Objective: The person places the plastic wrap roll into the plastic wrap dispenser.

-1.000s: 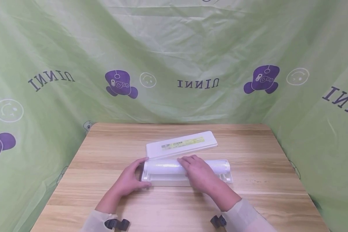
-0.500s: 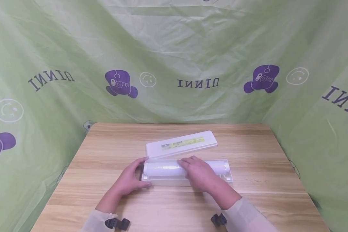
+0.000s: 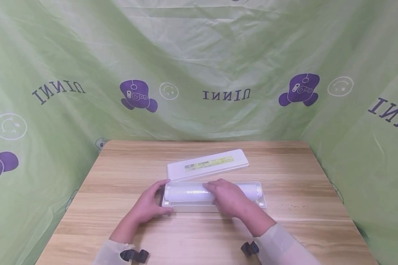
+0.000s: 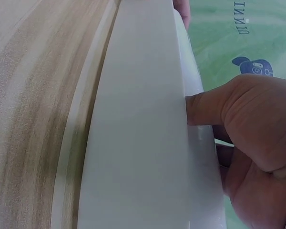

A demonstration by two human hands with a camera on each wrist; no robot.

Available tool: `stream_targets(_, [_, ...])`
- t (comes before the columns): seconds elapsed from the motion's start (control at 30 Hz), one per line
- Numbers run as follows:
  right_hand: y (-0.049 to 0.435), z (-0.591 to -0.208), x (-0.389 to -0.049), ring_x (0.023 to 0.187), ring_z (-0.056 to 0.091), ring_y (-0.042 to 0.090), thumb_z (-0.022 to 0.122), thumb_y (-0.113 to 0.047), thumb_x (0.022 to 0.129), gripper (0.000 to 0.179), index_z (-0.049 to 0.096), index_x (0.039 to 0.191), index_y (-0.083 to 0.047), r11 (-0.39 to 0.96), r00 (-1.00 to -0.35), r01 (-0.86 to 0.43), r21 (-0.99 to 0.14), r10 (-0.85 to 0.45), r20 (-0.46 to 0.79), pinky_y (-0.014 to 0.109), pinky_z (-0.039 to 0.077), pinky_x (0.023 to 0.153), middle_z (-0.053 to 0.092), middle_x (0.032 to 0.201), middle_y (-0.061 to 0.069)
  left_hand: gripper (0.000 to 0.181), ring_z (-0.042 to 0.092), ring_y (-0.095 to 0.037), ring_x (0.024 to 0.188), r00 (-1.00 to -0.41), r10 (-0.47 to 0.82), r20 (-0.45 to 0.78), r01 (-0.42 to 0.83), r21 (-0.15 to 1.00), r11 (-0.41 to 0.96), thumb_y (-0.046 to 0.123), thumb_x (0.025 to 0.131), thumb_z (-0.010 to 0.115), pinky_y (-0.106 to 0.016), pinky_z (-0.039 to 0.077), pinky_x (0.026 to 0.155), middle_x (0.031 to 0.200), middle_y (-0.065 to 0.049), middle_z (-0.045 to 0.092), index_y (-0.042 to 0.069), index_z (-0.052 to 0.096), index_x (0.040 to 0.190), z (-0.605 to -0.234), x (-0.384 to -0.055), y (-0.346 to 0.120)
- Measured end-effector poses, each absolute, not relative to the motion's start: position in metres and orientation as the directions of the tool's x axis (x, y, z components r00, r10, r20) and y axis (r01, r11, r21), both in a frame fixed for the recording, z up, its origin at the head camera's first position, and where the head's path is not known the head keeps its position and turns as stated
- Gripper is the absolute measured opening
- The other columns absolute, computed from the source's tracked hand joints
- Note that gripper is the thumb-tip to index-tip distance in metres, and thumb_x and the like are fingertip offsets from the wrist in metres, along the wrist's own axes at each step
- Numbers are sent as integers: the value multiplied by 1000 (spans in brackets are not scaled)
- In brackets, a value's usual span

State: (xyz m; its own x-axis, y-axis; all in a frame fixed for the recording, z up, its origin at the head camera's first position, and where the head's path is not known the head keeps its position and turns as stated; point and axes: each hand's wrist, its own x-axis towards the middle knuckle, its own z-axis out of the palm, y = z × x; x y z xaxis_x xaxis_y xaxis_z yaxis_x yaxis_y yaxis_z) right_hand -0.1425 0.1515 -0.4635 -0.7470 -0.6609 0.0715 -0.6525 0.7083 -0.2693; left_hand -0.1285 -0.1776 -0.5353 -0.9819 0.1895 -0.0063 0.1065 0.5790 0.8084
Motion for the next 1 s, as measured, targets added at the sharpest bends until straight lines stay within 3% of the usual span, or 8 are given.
stream_targets(1.0, [157, -471, -157, 127, 63, 30, 83, -11, 85, 57, 65, 140, -7, 691, -746, -609, -390, -666, -16, 48, 51, 107, 67, 139, 7, 107, 42, -27, 147, -981, 192, 5, 119, 801, 587, 38, 59, 103, -51, 35, 121, 156, 0, 50, 38, 48, 150, -537, -128, -177])
